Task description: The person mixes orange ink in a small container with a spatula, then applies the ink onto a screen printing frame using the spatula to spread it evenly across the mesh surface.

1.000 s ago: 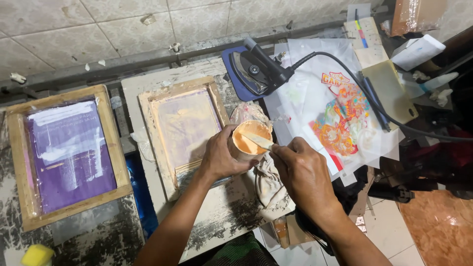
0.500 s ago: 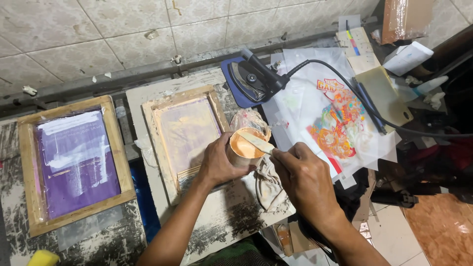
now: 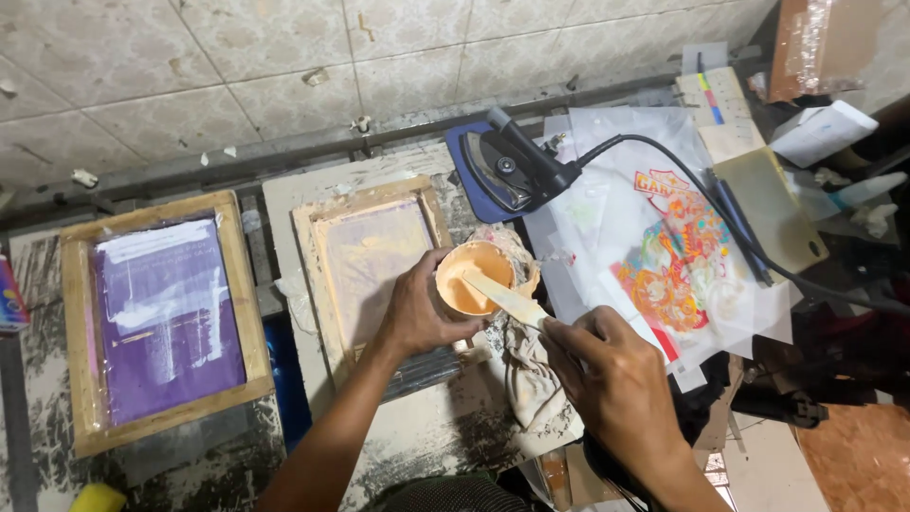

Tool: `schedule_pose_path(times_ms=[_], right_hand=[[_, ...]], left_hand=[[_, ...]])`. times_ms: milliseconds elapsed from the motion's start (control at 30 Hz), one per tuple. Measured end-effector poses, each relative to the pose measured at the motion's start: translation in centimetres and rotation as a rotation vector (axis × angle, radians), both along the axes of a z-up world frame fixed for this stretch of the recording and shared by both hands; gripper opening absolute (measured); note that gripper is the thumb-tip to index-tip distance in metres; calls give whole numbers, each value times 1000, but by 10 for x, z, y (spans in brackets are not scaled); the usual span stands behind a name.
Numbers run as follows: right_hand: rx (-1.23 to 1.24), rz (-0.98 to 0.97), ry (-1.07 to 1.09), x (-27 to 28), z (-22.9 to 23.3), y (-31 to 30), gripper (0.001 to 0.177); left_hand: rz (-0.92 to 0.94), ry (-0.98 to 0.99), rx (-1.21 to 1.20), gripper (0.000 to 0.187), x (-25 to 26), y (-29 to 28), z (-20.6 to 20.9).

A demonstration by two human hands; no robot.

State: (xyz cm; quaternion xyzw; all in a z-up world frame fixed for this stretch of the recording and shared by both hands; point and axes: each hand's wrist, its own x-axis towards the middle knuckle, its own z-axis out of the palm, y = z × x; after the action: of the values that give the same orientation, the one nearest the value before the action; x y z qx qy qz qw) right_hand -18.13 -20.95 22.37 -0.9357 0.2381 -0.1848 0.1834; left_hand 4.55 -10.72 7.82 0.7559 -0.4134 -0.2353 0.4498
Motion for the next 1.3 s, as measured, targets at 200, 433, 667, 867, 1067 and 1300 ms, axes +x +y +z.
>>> schedule_pose_path(times_ms=[200,433,667,867,1067,1300], right_hand=[[14,63,85,26,-13,-4,21],[-36,57,124,34,-21,-5,20],[-11,59,36,22,-24,1,23],[-41,61,19,13,-15,7,23],[-81,30,14,7,-7,12,23],[-67,45,-40,5,8,20,25]], left_hand=[[-49,0,51,105,8,-3,25],[-71,-23,-87,97,7,-5,36],[-48,-24,-31,104,5,-1,25],[-63,-1,-52,95,-1,1,35],[-91,-24,-72,102,-3,3,12],[-79,95,26,115,-3,12,20]])
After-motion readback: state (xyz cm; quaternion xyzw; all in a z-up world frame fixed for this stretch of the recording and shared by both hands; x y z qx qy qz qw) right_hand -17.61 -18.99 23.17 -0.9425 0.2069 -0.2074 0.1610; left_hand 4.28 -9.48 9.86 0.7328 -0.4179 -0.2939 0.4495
